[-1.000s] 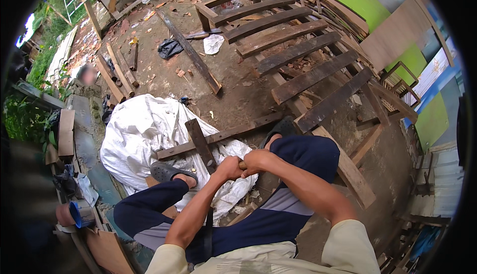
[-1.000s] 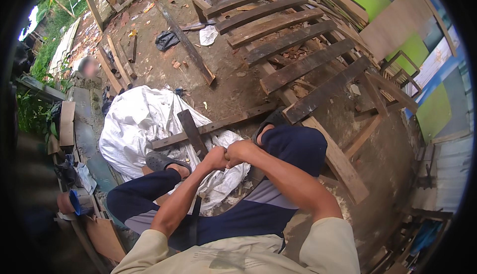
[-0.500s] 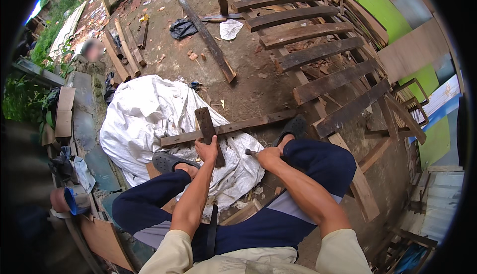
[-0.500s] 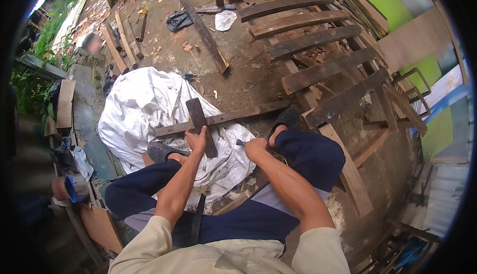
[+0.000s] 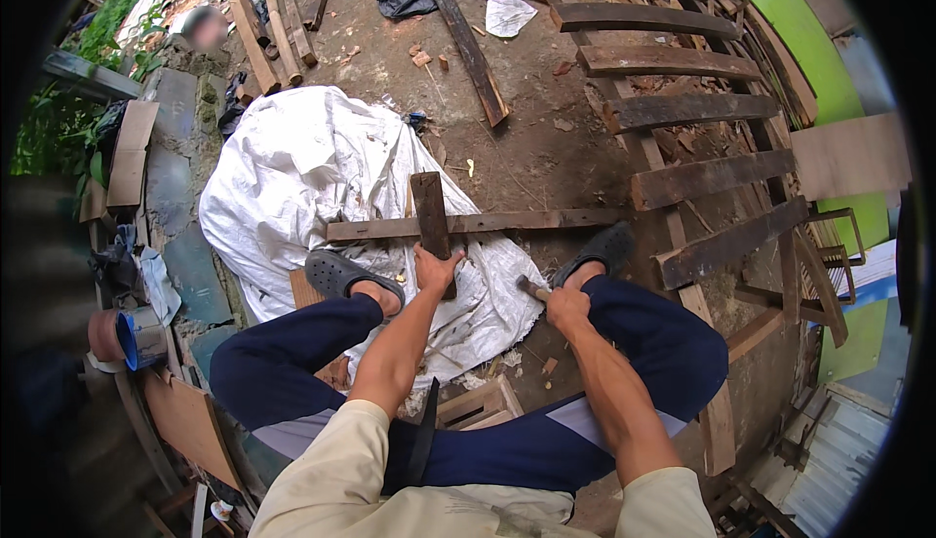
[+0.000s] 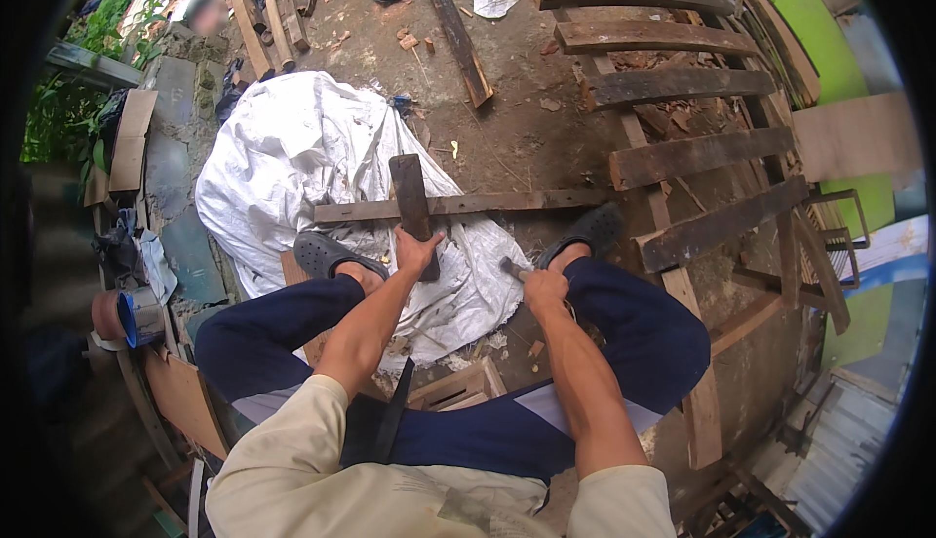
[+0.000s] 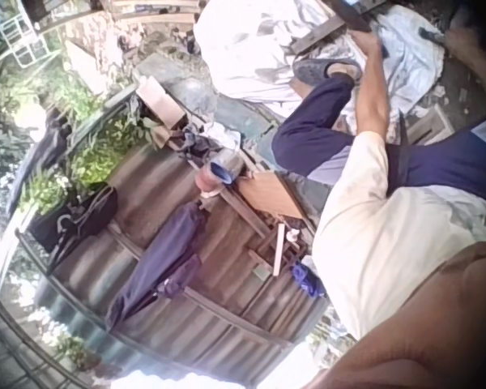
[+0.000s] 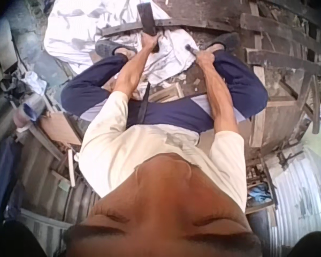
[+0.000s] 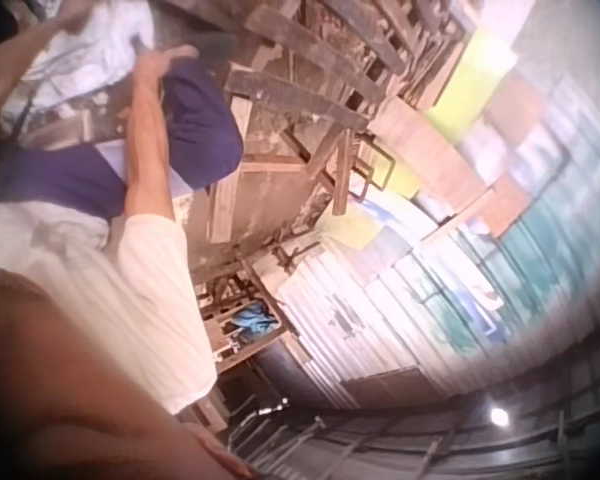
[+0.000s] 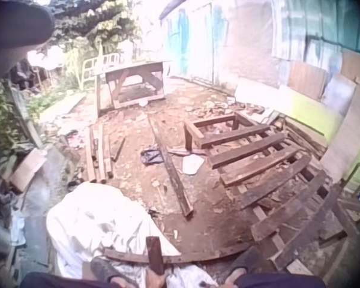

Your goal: The person sits on the ground and uses a hammer to pry apart wooden pallet slats. They repeatedly strike the joints to separate the boards, then place the separated pieces aside.

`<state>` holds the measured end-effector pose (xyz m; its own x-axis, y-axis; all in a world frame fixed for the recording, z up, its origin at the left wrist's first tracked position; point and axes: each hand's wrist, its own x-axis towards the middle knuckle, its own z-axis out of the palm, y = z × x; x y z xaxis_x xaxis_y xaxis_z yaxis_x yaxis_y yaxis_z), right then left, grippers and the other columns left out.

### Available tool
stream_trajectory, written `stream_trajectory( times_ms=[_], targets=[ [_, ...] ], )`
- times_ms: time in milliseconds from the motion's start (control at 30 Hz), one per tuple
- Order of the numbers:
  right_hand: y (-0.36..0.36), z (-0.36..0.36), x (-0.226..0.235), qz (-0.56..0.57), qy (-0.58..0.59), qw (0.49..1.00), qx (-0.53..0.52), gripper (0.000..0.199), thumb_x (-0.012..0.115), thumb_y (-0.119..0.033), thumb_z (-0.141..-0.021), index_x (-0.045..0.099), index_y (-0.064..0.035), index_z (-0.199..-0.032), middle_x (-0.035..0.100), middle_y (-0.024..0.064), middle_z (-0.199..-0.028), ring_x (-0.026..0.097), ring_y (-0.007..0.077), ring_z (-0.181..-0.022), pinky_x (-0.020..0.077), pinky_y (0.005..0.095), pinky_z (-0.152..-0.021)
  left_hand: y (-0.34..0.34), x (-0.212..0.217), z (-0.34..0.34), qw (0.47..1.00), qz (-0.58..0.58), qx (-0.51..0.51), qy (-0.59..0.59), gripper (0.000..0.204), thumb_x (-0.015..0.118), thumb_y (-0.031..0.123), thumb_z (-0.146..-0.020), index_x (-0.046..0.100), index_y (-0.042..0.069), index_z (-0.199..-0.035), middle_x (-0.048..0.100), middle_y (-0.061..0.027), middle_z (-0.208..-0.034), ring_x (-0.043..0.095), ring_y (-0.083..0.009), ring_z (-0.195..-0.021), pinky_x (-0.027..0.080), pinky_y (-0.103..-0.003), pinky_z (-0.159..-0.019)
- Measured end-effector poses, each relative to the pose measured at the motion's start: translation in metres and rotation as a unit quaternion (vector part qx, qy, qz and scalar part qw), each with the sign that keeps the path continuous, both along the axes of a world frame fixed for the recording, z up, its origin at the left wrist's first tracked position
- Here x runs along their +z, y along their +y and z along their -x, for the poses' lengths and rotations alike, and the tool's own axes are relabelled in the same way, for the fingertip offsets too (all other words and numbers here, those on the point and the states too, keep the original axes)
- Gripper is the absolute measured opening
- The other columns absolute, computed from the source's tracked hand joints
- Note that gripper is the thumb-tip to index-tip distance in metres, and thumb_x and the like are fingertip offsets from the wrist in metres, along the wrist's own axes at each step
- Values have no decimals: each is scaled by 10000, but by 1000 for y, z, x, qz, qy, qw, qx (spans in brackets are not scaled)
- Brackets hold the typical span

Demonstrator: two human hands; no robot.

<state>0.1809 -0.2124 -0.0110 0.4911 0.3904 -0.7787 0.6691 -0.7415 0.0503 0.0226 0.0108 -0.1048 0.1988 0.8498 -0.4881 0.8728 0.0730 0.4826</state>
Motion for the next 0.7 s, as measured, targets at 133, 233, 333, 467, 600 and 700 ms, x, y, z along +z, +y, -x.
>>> stream_trajectory(
  times_ms=[133, 233, 333, 467, 600, 700],
  targets=[
    [3, -6, 6, 5, 6, 1000, -12, 287, 566, -230, -912, 757, -102, -1084, 735, 104, -1113, 705, 284, -1046, 559, 396, -846, 22, 1, -12, 1000, 8, 20, 16, 1018, 856, 484, -657, 334, -42, -1354, 606, -279, -1207, 602, -432, -1131, 487, -476, -973],
    [-5, -8, -6, 12, -14, 1000, -10, 276, 579, -223, -900, 762, -100, -1066, 740, 111, -1088, 712, 280, -1029, 561, 393, -837, 18, 13, -13, 999, 12, -7, 30, 921, 809, 470, -687, 375, -41, -1319, 640, -286, -1145, 631, -441, -1079, 498, -480, -938],
    [-5, -6, -12, 3, -15, 1000, -14, 262, 589, -214, -891, 769, -97, -1040, 746, 112, -1063, 718, 278, -1013, 565, 395, -826, 9, 27, -9, 999, -14, -45, 6, 796, 752, 498, -705, 480, -2, -1261, 662, -257, -1125, 647, -416, -1058, 500, -478, -909],
    [-6, -5, -17, -18, -20, 1000, -14, 256, 584, -215, -893, 775, -96, -1017, 752, 105, -1033, 726, 283, -986, 571, 400, -800, 20, 46, -15, 990, -40, -133, -13, 756, 768, 488, -691, 547, 14, -1236, 659, -230, -1149, 641, -384, -1067, 500, -465, -915],
    [-1, -2, -17, -31, -33, 998, -46, 257, 633, -204, -825, 774, -81, -1001, 751, 133, -1005, 730, 301, -961, 572, 398, -819, 52, 52, -25, 957, -134, -239, -97, 751, 790, 424, -674, 555, 20, -1262, 643, -218, -1141, 622, -371, -1067, 498, -449, -919],
    [1, 2, -16, -31, -50, 997, -50, 258, 568, -217, -902, 780, -103, -995, 756, 100, -1007, 733, 280, -954, 573, 393, -775, 71, 62, -36, 918, -167, -294, -209, 719, 802, 346, -668, 559, 8, -1253, 642, -216, -1110, 628, -370, -1034, 499, -440, -910]
  ],
)
